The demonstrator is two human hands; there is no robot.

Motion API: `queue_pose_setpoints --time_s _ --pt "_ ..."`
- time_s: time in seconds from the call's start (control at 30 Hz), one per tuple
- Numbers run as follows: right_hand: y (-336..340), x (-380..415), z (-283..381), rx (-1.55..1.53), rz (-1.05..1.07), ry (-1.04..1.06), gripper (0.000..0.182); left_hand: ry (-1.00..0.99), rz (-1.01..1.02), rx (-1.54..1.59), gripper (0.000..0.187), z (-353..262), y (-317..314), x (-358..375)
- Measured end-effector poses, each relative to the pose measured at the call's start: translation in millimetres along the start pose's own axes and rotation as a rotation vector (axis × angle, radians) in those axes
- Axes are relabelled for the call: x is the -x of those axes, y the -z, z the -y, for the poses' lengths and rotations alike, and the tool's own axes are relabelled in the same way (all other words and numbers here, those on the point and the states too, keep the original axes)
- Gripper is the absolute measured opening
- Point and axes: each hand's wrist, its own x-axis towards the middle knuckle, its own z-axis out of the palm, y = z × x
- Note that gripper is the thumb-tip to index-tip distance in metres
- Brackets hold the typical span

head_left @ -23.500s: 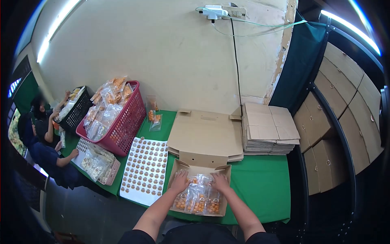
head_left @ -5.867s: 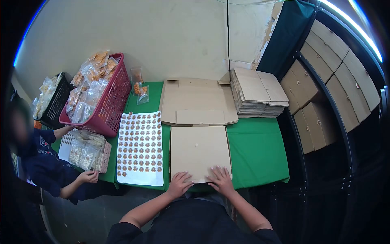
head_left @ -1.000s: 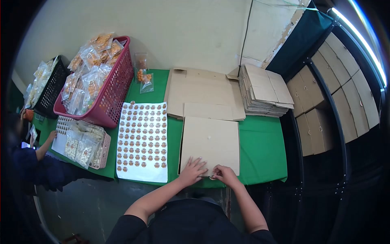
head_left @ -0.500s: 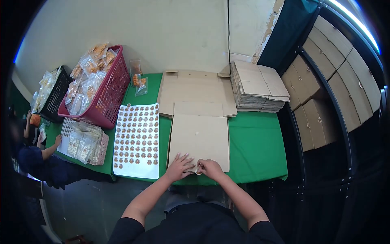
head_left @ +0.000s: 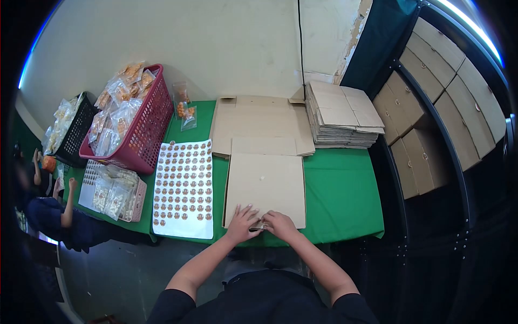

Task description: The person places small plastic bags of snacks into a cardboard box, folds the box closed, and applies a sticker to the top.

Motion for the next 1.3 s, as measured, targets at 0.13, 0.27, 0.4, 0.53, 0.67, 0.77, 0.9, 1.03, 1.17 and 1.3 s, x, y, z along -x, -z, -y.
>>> queue_pose_setpoints --time_s 0.13,0.27,0.4,0.53,0.67,0.77,0.9,1.03,1.17,1.3 --pt "-3.8 7.7 -1.7 0.057 -0.152 0.062 0.019 -0.014 -0.016 -0.022 0.037 -0.2 -0.4 0.1" --pt "-20.8 21.7 -9.6 0.178 -0.302 0.119 0.015 -0.011 -0.022 -0.019 0.038 0.8 -0.1 0.2" --pt "-17.7 30.5 -3.2 0.184 -0.364 0.156 0.019 -0.013 -0.031 -0.015 0.038 0.8 -2.6 1.5" --pt "-24.8 41.7 -7.2 0.278 -0.393 0.235 0.029 -0.015 0.002 -0.036 0.039 0.5 -1.5 2.9" --pt "-22.5 45.5 -12.6 0.337 -0.353 0.224 0.034 -0.008 -0.001 -0.036 0.038 -3.1 1.6 0.8" --pt "-12.5 47.3 -4.3 0.351 -0.283 0.176 0.036 0.008 0.004 -0.023 0.038 -4.1 4.2 -0.7" --pt "-8.3 52.3 -13.2 0.374 -0.251 0.223 0.038 0.028 0.004 0.035 0.037 -9.3 7.8 -0.7" --pt "8.6 51.8 -27.2 0.415 -0.313 0.158 0.054 0.033 0.015 0.009 0.039 -11.3 9.5 -1.5" --pt "16.4 41.0 -100.8 0.071 -0.82 -0.443 0.069 0.267 -0.292 0.087 0.056 18.2 29.8 -7.0" --pt "4.2 46.0 -150.6 -1.154 -0.42 -0.845 0.073 0.901 -0.37 0.78 0.062 109.8 -16.1 9.3"
